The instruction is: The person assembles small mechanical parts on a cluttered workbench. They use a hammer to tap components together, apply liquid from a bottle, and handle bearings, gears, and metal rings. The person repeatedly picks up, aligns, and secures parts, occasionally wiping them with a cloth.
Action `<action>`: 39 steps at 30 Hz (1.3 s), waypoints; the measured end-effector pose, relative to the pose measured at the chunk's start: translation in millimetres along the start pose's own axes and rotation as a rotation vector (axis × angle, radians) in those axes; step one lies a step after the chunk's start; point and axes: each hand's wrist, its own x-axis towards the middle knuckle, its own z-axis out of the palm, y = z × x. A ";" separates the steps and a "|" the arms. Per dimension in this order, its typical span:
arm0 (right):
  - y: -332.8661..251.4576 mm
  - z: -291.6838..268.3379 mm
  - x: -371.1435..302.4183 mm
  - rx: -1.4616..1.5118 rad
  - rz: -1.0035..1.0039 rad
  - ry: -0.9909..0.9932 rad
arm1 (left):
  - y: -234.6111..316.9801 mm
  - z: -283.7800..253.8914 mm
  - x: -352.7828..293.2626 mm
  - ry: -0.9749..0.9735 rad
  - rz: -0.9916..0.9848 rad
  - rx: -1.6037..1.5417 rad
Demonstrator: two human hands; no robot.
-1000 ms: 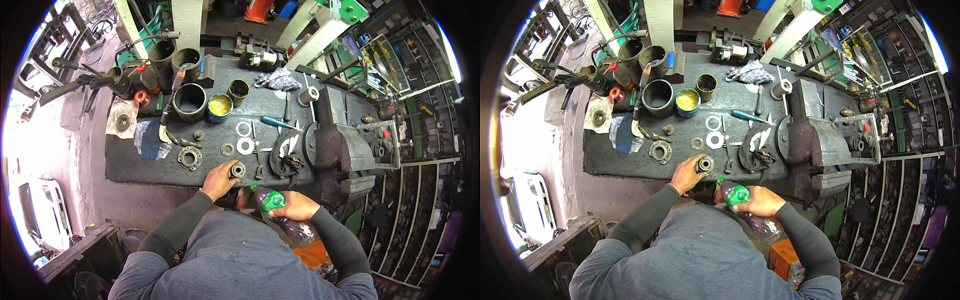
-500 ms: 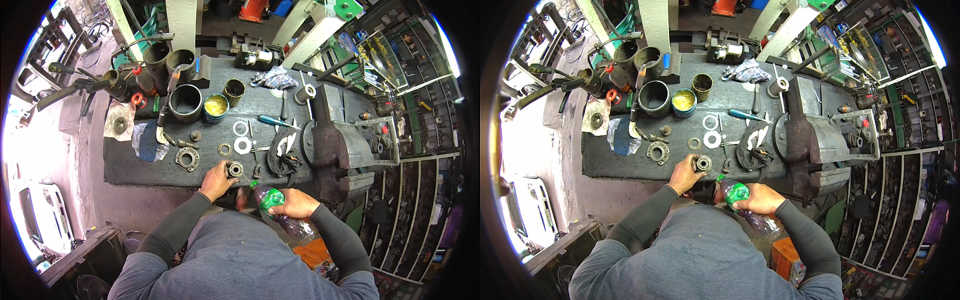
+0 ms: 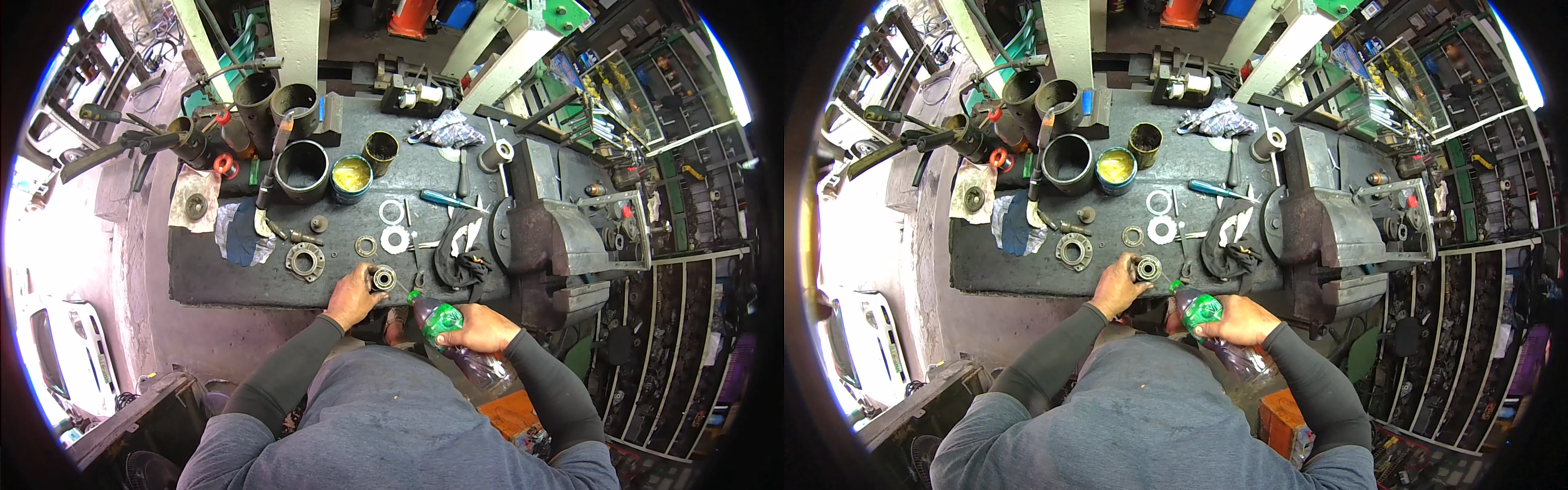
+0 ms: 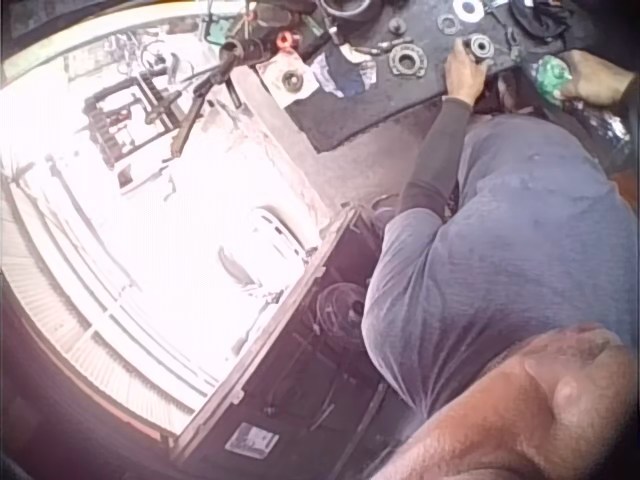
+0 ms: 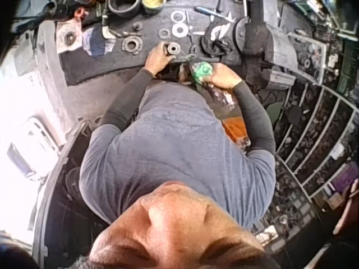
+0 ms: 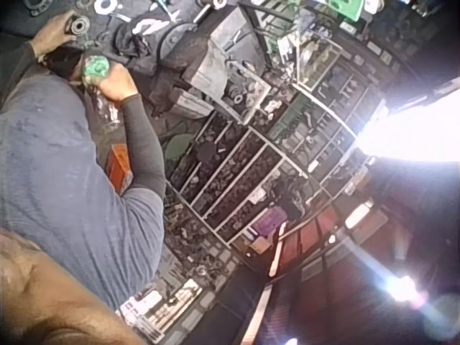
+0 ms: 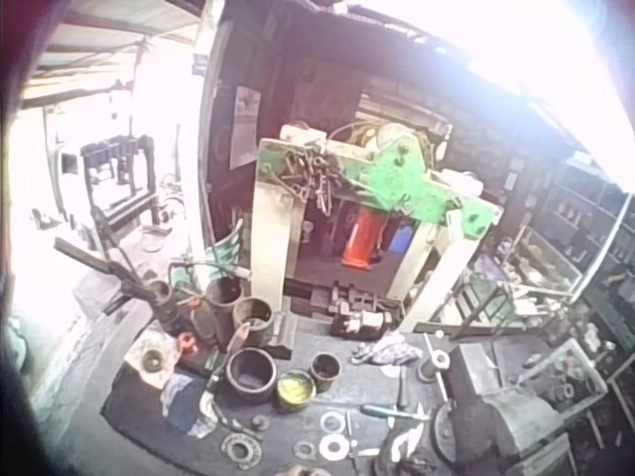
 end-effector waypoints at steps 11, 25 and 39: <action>-8.7 0.7 10.1 -0.030 -0.046 0.015 | 7.1 -4.0 -2.8 0.049 0.111 -0.002; -15.6 9.2 9.3 -0.067 -0.055 -0.059 | 3.6 -2.6 -3.0 0.066 0.144 -0.015; 26.2 10.7 -6.5 0.000 0.017 0.020 | 0.1 0.8 -2.9 0.047 0.082 -0.031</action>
